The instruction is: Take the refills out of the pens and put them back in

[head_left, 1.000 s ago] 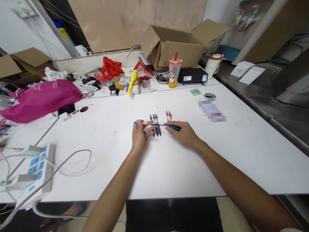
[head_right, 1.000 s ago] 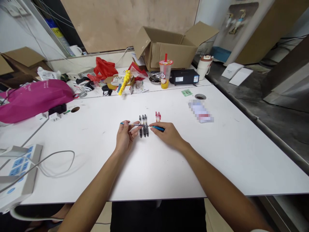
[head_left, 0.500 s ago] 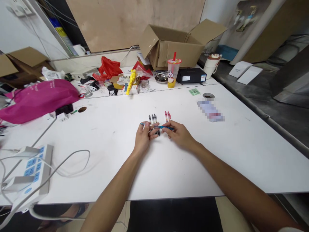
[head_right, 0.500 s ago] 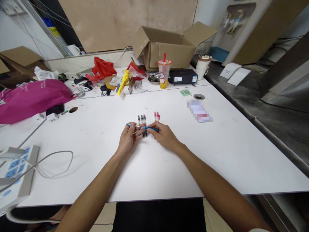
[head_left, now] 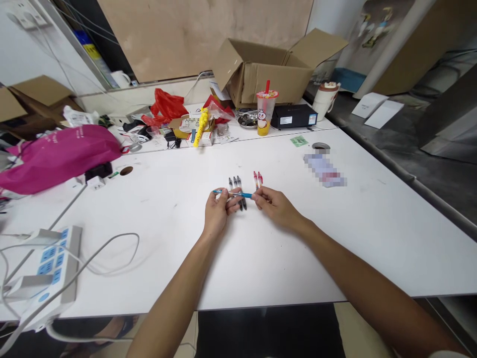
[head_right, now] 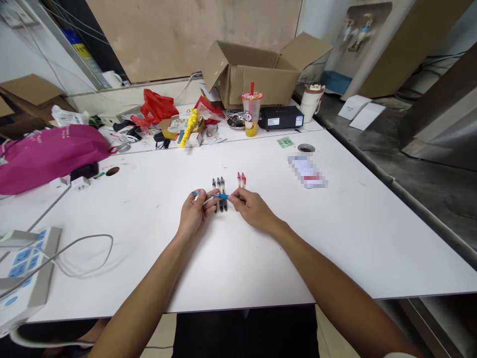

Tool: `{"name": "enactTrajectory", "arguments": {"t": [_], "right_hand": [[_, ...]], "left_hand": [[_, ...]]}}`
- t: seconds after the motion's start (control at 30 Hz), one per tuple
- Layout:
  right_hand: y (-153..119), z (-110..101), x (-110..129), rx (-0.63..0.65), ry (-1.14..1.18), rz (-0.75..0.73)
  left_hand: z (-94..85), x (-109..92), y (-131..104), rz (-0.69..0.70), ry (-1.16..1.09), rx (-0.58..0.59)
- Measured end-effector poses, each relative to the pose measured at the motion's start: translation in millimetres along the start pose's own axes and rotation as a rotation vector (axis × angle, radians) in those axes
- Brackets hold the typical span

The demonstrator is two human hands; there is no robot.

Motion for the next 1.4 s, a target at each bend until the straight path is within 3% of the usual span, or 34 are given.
{"name": "enactTrajectory", "arguments": {"t": [0.43, 0.8, 1.03, 1.4], "right_hand": [[-0.8, 0.7, -0.6, 0.038, -0.029, 0.053], [-3.7, 5.9, 7.3, 0.138, 0.019, 0.041], [-2.7, 8.5, 7.1, 0.104, -0.028, 0.008], [-4.3, 3.4, 4.8, 0.041, -0.221, 0.009]], "left_hand": [[-0.6, 0.2, -0.8, 0.009, 0.068, 0.024], [2.1, -4.0, -2.7, 0.173, 0.121, 0.054], [-0.2, -10.4, -8.7, 0.304, 0.236, -0.102], [-10.4, -17.7, -5.7, 0.285, 0.275, -0.120]]}}
Point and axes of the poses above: each hand's wrist, its own y-axis towards the middle knuckle, its own z-axis out of the palm, x = y × z, the point moved 3 cm from there along y, towards the middle knuckle, and after that the axes turned 14 degrees about x, right-handed, at the moved point
